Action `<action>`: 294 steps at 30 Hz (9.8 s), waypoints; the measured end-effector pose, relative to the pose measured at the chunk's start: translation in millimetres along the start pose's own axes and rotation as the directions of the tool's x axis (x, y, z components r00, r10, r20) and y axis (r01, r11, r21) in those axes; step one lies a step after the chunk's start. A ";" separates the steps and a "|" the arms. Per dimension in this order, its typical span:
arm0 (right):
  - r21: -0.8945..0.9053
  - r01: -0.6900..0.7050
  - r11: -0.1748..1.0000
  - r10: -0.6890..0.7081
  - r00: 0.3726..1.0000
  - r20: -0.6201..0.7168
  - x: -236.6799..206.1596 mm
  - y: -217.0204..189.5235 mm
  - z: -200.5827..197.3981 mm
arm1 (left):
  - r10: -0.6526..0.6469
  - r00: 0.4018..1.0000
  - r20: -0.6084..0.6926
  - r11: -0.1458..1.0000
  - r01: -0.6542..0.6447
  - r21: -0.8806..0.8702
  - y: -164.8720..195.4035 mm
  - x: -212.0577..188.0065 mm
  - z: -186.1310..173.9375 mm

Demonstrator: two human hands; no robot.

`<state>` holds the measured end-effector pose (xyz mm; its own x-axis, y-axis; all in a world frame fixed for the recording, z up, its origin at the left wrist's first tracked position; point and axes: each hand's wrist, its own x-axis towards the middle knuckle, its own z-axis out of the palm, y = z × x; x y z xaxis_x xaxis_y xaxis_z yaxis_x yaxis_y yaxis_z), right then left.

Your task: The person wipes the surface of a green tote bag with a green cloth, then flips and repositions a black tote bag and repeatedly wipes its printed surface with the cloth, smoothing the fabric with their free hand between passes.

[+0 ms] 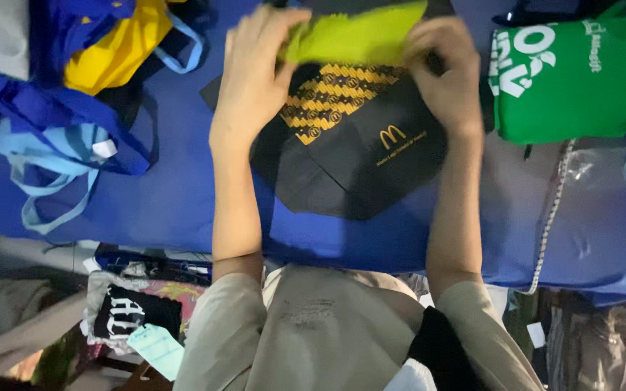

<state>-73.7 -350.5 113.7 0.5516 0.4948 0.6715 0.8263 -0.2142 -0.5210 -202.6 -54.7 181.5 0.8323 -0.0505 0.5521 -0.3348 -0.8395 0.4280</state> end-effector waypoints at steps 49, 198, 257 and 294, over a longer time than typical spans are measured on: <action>-0.152 -0.481 0.863 0.481 0.693 0.537 -32.2 0.0 26.5 | -0.048 0.969 0.241 0.998 0.056 -0.026 -42.2 -39.1 135.8; -0.233 -0.141 0.962 0.185 0.966 0.178 -32.7 -4.9 93.0 | -0.542 0.820 0.182 0.825 0.561 -0.073 -109.7 -50.5 106.5; 0.389 -0.602 0.697 0.643 0.765 0.033 -42.5 46.5 53.0 | -0.009 0.973 0.232 0.997 0.025 -0.066 -21.6 -43.8 154.0; -0.564 -0.364 0.741 0.534 0.829 0.167 -49.3 57.4 90.8 | -0.286 0.843 -0.456 0.958 0.237 -0.163 -18.8 -61.1 25.3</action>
<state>-63.8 -310.7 2.8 0.8796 0.4359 0.1903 0.4756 -0.8142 -0.3330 -235.9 -49.6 121.6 0.5955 0.4443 0.6693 -0.1961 -0.7276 0.6574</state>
